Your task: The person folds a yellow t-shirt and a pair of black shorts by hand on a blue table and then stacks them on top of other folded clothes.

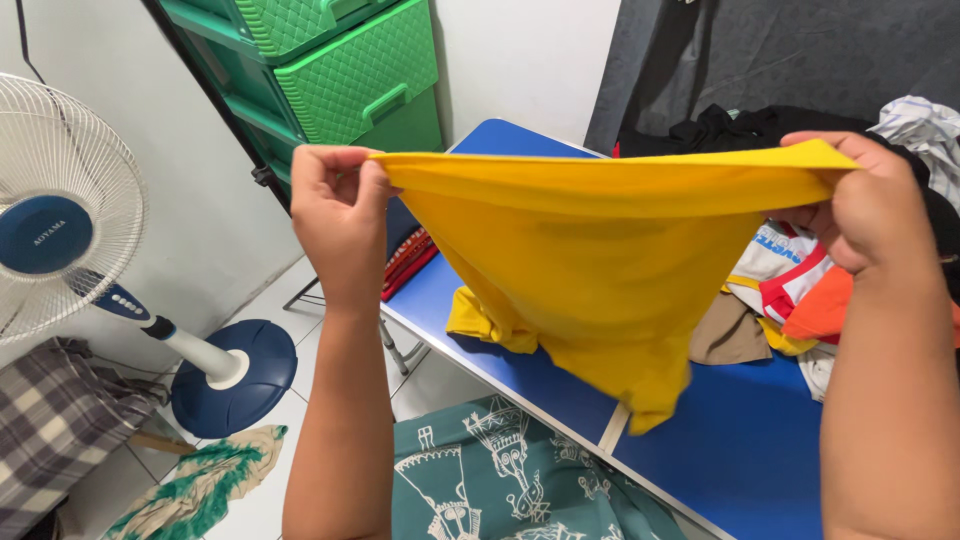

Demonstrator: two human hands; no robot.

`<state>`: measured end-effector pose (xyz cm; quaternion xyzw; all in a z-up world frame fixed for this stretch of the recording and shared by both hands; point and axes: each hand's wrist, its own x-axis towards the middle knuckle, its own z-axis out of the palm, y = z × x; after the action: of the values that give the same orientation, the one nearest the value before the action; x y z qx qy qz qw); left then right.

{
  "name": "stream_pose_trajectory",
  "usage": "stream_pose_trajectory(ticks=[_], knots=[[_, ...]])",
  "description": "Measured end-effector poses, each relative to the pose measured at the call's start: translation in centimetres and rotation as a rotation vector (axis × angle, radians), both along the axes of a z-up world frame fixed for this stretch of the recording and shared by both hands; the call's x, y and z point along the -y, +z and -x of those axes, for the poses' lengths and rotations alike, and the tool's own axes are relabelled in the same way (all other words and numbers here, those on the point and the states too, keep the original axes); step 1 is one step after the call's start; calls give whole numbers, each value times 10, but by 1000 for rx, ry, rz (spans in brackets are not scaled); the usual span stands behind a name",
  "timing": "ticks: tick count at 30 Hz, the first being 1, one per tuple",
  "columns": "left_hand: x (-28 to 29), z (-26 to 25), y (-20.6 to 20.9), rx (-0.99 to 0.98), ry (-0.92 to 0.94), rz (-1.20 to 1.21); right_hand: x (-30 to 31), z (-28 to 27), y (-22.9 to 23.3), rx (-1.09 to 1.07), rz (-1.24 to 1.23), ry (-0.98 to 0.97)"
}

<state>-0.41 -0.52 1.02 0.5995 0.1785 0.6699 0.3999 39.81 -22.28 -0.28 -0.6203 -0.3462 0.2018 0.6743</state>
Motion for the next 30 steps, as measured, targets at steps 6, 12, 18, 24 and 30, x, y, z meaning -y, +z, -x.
stream_pose_trajectory(ticks=[6,12,18,24,30], knots=[[-18,-2,4,-476,164,-19,-21,-13,10,-54,27,7],[-58,-7,-9,-801,260,-95,-38,-15,21,-15,562,-177],[-81,-37,-14,-775,185,300,-64,2,35,-221,496,154],[-128,-78,-34,-239,-360,645,-107,-1,21,-204,167,311],[-139,-84,-21,4,-307,96,-125,-14,20,-299,-506,565]])
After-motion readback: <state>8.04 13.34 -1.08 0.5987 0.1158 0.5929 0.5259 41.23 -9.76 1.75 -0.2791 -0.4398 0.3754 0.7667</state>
